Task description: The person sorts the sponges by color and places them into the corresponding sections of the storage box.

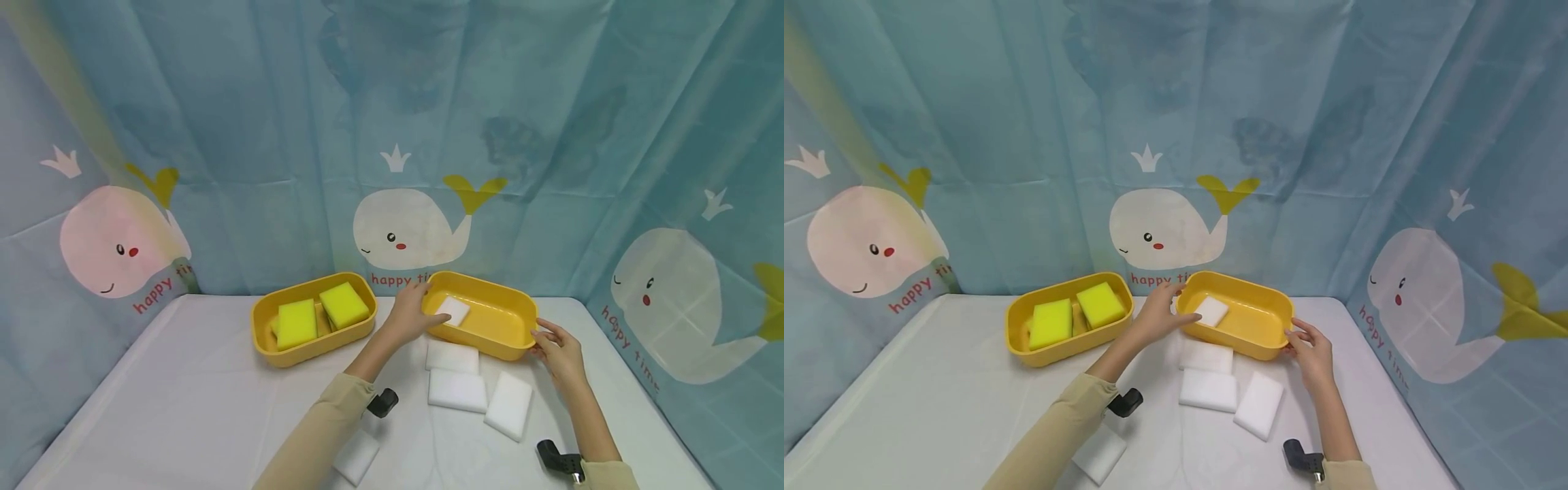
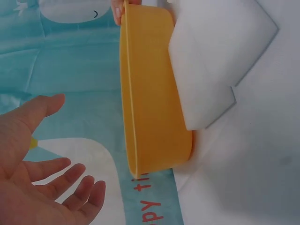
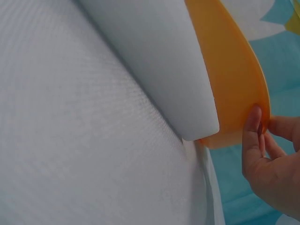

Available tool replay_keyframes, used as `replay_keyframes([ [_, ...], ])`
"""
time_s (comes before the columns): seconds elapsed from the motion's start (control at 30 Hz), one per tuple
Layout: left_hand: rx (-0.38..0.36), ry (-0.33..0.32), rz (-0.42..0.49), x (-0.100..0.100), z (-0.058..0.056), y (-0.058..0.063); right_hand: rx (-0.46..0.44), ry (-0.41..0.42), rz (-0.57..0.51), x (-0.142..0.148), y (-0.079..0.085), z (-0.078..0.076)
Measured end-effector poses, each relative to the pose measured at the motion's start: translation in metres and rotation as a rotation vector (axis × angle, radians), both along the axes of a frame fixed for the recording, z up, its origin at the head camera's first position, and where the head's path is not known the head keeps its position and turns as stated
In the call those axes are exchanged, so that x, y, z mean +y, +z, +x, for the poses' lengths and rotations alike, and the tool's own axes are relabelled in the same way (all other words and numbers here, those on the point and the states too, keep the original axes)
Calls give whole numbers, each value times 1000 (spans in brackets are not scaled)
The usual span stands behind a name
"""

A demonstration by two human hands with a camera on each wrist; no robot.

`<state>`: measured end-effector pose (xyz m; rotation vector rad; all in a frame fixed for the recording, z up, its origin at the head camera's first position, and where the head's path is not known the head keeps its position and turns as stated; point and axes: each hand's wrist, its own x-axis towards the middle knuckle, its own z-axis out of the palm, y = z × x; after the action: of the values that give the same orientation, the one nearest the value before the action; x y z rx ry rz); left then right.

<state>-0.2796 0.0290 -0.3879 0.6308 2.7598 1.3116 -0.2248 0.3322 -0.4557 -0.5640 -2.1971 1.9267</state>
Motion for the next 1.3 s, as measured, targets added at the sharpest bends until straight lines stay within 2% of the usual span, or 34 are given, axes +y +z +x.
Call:
replay_keyframes([
  [0.27,-16,4,14,-14,18,4,-2,-2,8,0,-1,0],
  [0.53,50,3,37,-35,30,2,-17,-10,24,-1,-2,-1],
  [1.13,7,18,127,-65,57,-2,-1,-16,1,0,-2,-1],
  [1.3,19,19,127,-77,65,-6,3,-22,-5,0,-1,-1],
])
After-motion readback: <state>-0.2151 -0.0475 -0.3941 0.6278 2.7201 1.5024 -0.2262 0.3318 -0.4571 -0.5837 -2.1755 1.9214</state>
